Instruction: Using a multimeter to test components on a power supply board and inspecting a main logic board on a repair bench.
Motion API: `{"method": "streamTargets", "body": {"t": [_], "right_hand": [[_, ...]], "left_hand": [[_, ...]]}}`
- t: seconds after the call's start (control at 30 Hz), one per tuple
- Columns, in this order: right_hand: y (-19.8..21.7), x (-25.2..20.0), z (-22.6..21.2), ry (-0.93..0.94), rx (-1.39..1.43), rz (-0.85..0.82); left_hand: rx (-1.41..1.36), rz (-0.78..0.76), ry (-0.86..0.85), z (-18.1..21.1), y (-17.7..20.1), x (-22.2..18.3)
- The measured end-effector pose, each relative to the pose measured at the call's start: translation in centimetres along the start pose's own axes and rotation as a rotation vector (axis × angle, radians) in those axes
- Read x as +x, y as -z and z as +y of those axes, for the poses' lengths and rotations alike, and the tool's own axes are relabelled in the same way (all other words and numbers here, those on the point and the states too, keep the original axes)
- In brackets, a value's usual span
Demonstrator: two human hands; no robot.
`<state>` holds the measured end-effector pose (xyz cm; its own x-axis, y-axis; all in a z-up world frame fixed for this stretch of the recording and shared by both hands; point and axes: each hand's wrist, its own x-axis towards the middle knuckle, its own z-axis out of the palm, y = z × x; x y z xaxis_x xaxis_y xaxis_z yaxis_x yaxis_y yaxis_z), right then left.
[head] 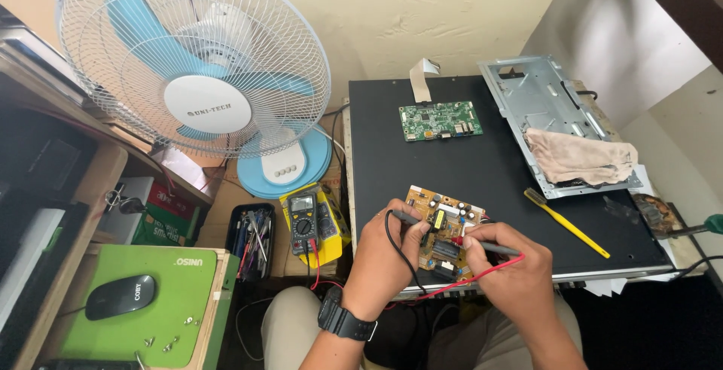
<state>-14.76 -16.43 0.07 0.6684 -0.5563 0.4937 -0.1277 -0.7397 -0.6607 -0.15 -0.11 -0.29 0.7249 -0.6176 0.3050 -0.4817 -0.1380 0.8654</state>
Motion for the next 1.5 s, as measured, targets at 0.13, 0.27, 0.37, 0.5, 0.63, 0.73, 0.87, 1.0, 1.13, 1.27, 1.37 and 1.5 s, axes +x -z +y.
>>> {"method": "streamTargets", "body": {"t": [0.13,0.27,0.37,0.5,0.63,0.73,0.87,1.0,1.13,1.27,1.37,1.5], "right_hand": [[-0.1,0.0,-0.1,-0.016,0.022,0.007],[0.0,0.0,-0.1,0.014,0.001,0.001],[-0.1,-0.1,-0.2,0.006,0.0,0.003],[-0.1,-0.1,-0.2,0.009,0.006,0.004],[-0.4,-0.2,0.1,-0.003,-0.006,0.024],[-0.1,0.0,-0.1,0.015,0.013,0.001],[0.3,-0.1,0.5,-0.112,-0.026,-0.013],[0.2,-0.5,2.0,-0.142,-0.118,-0.087],[0.0,-1.3,1.8,-0.132,-0.054,-0.087],[-0.2,-2.2,2.4,-0.166,-0.014,-0.06],[-0.3,-2.8,3.4,-0.085,-0.061,-0.054],[-0.4,-2.7,1.7,-0.035,0.05,-0.054]], "left_hand": [[0.004,0.003,0.01,-0.1,-0.1,0.0],[0.004,-0.002,0.007,-0.1,0.0,0.1],[0.002,-0.004,0.004,0.1,0.1,0.1],[-0.003,-0.02,0.028,0.2,0.2,0.0],[0.009,-0.013,0.017,0.0,0.1,0.2],[0.018,-0.011,0.029,0.1,0.2,0.2],[-0.173,0.031,0.107,2.8,2.1,-0.3],[-0.204,0.386,-0.094,4.0,6.3,-1.9],[-0.214,0.479,-0.015,-0.8,10.7,-5.1],[-0.129,0.537,0.174,-10.5,11.8,-8.4],[0.099,0.533,0.33,-18.2,11.3,-10.3],[0.274,0.451,0.489,-22.9,10.5,-10.2]]}}
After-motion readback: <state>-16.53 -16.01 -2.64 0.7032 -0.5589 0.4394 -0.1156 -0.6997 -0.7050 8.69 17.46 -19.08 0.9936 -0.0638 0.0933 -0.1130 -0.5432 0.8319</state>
